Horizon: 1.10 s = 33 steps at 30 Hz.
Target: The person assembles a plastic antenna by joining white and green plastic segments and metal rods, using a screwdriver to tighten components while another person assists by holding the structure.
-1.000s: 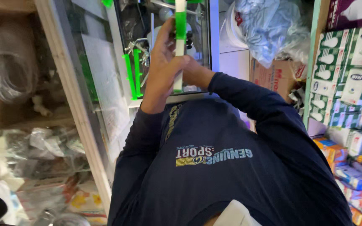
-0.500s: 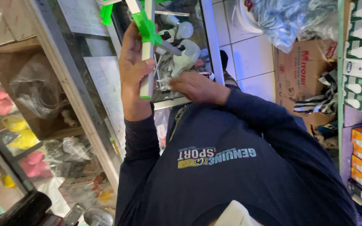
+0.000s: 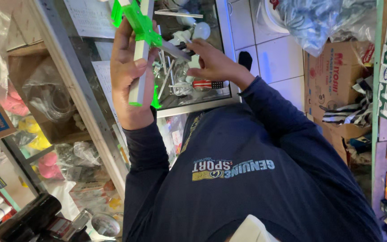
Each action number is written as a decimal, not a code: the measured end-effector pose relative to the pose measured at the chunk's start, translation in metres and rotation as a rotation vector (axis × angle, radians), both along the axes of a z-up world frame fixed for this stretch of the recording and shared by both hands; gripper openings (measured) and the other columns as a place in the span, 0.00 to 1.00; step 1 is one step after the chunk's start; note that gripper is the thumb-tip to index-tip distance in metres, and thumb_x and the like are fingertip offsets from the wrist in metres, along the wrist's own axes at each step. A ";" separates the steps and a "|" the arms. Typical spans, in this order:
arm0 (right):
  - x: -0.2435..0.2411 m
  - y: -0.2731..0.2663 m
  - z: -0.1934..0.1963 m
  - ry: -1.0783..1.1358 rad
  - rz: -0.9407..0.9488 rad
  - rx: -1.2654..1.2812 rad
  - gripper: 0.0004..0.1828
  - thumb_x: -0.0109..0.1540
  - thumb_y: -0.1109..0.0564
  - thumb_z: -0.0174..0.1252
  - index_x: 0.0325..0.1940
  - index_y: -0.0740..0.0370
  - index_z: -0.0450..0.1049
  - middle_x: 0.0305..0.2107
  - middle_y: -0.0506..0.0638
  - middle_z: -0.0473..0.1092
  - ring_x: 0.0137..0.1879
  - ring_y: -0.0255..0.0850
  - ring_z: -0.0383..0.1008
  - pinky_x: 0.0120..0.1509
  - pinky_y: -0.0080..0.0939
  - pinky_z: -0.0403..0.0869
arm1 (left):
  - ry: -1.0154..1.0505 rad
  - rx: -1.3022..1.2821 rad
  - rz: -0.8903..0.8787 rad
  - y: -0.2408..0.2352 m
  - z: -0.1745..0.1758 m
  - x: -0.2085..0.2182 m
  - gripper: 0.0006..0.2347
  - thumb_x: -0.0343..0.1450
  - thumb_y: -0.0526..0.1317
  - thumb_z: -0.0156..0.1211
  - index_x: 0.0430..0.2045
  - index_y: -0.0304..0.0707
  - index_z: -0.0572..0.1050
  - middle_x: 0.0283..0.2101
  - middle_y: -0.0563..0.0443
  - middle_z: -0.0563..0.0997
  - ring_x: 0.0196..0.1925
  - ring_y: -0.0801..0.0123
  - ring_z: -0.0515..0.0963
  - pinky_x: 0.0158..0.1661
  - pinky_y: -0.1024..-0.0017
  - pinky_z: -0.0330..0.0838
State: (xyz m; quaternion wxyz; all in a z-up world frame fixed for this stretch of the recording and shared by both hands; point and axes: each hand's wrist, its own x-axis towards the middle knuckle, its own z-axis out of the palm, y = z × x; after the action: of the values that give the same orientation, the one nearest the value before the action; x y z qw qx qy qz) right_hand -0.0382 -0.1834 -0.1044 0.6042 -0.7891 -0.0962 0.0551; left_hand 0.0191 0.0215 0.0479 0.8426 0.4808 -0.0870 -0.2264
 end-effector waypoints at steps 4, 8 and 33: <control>0.005 0.007 -0.011 -0.127 -0.022 -0.113 0.20 0.66 0.56 0.66 0.59 0.62 0.71 0.49 0.58 0.67 0.36 0.50 0.74 0.41 0.48 0.73 | -0.019 0.006 0.003 0.000 0.010 -0.006 0.37 0.70 0.43 0.68 0.73 0.28 0.57 0.68 0.38 0.70 0.68 0.57 0.70 0.67 0.64 0.63; 0.001 0.006 -0.007 -0.350 -0.014 -0.271 0.16 0.67 0.56 0.63 0.57 0.63 0.70 0.49 0.59 0.66 0.41 0.56 0.75 0.43 0.54 0.73 | -0.134 -0.061 0.074 -0.001 -0.003 -0.009 0.34 0.76 0.51 0.62 0.73 0.25 0.59 0.66 0.37 0.70 0.67 0.59 0.71 0.67 0.65 0.64; -0.047 -0.018 0.059 0.040 -0.126 -0.007 0.15 0.70 0.63 0.55 0.62 0.63 0.68 0.37 0.58 0.75 0.34 0.53 0.77 0.37 0.47 0.72 | -0.482 0.164 0.627 -0.045 -0.103 -0.003 0.21 0.80 0.57 0.48 0.32 0.33 0.63 0.35 0.43 0.73 0.31 0.72 0.70 0.27 0.77 0.63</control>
State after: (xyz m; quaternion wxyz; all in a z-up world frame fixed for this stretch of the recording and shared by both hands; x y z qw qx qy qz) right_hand -0.0852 -0.2017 -0.0451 0.6054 -0.7945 -0.0341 0.0329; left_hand 0.0160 -0.0230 -0.0551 0.7850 0.5891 -0.1130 0.1548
